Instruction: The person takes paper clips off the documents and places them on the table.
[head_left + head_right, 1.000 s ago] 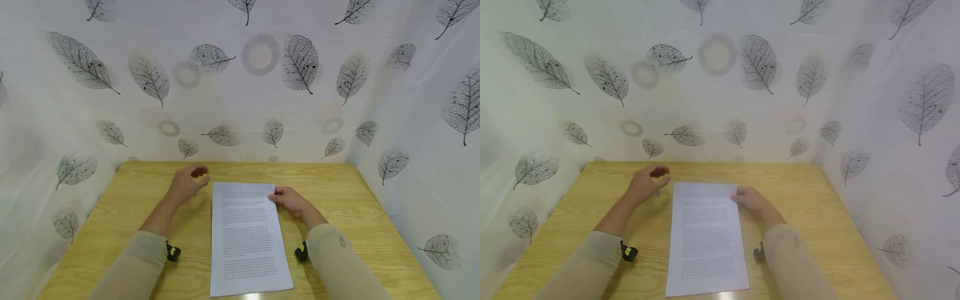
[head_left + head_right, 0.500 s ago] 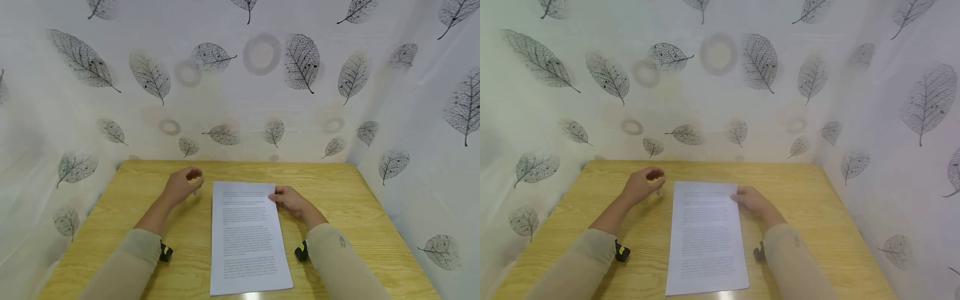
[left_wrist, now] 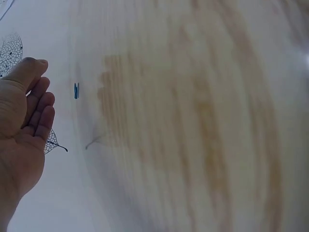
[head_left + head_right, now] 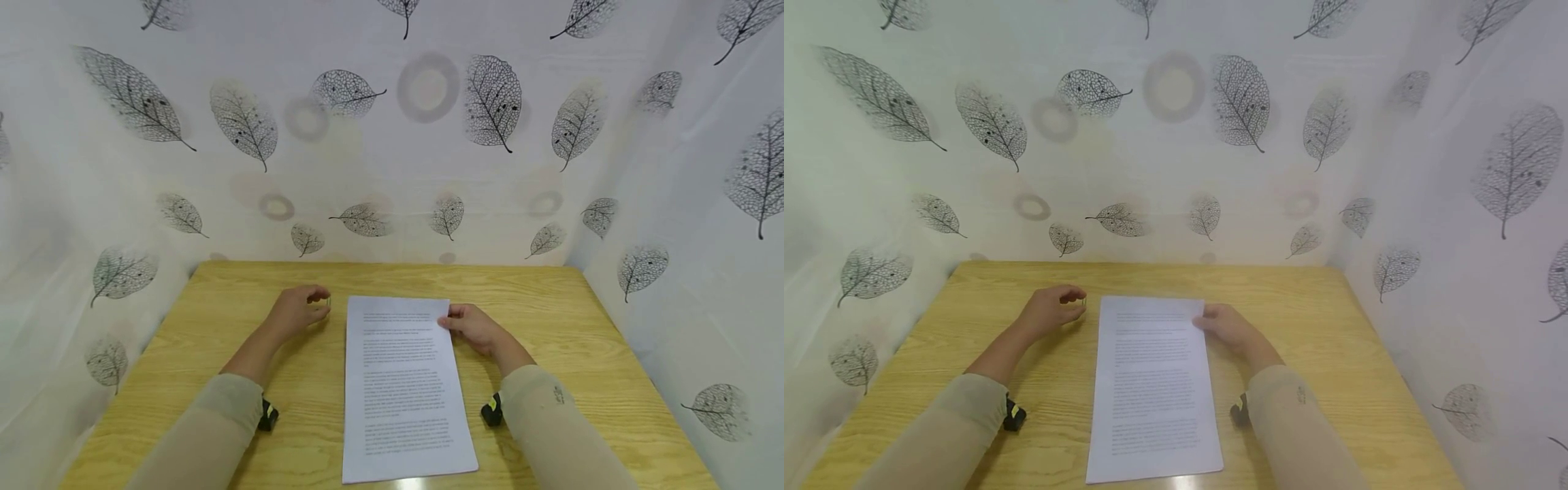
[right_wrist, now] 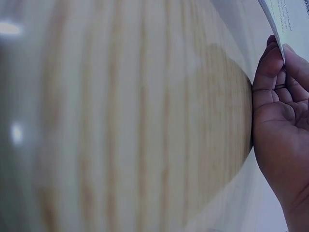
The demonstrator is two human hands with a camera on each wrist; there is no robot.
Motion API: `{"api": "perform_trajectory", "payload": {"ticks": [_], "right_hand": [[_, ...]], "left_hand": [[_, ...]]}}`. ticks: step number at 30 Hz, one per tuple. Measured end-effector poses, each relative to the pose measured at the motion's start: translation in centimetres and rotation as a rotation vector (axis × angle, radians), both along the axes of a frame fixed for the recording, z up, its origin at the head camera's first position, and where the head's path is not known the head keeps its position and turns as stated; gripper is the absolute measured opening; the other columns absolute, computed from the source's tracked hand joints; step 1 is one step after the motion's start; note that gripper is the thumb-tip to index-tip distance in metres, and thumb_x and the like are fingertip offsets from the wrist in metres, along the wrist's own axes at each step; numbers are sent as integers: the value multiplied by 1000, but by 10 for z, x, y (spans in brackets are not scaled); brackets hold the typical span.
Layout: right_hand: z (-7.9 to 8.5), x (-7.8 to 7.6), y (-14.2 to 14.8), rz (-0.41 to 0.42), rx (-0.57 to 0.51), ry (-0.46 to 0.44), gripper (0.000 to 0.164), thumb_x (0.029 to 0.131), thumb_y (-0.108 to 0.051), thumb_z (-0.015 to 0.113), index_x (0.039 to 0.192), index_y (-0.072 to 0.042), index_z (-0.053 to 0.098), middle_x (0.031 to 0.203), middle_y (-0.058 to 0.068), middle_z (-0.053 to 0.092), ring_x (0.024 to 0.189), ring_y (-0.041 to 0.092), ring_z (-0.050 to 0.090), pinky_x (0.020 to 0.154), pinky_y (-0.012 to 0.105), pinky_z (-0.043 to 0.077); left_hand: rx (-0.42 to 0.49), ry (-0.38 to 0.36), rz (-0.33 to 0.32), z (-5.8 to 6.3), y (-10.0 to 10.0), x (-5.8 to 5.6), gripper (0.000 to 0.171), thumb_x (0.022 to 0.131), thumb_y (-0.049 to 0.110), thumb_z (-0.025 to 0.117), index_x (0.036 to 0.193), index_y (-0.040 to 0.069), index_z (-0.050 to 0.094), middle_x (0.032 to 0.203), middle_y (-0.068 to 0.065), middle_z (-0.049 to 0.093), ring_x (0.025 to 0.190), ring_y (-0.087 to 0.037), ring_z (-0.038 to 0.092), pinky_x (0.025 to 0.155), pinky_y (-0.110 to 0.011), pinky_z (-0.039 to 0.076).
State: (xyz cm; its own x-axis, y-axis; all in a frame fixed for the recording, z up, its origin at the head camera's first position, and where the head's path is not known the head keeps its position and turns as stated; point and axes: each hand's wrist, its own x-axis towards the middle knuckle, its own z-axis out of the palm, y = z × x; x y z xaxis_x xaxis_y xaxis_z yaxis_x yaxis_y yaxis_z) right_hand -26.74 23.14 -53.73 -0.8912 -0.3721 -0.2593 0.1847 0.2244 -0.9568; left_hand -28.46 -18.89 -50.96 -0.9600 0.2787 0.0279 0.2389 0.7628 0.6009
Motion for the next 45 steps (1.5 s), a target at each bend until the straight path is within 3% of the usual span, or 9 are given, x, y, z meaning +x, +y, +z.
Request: {"api": "perform_trajectory", "payload": {"ticks": [10, 16, 30, 45], "right_hand": [[4, 1, -1, -3, -2, -4, 36, 109, -10, 63, 140, 7, 65, 130, 8, 78, 111, 14, 68, 94, 23, 57], [6, 3, -1, 3, -5, -9, 37, 109, -11, 63, 141, 8, 64, 127, 6, 79, 109, 13, 69, 93, 23, 56], [3, 1, 0, 7, -17, -10, 36, 110, -11, 63, 140, 8, 64, 121, 1, 79, 106, 13, 69, 90, 24, 57], [7, 3, -2, 0, -3, -5, 36, 110, -11, 62, 141, 9, 64, 121, 0, 79, 106, 12, 68, 90, 24, 57]], "left_hand": [[-37, -7, -14, -6, -3, -1, 33, 101, 20, 75, 130, 5, 74, 134, -18, 76, 128, -41, 69, 112, -55, 57], [-60, -51, -42, -11, -6, -3, 35, 101, 20, 74, 131, 4, 73, 134, -18, 75, 126, -39, 70, 112, -54, 57], [-100, -63, -61, -8, -5, -4, 30, 100, 21, 77, 124, 3, 77, 124, -15, 78, 114, -31, 71, 105, -51, 59], [-101, -85, -84, -6, -8, -3, 31, 100, 22, 78, 125, 4, 78, 135, -19, 74, 128, -39, 68, 112, -55, 55]]}}
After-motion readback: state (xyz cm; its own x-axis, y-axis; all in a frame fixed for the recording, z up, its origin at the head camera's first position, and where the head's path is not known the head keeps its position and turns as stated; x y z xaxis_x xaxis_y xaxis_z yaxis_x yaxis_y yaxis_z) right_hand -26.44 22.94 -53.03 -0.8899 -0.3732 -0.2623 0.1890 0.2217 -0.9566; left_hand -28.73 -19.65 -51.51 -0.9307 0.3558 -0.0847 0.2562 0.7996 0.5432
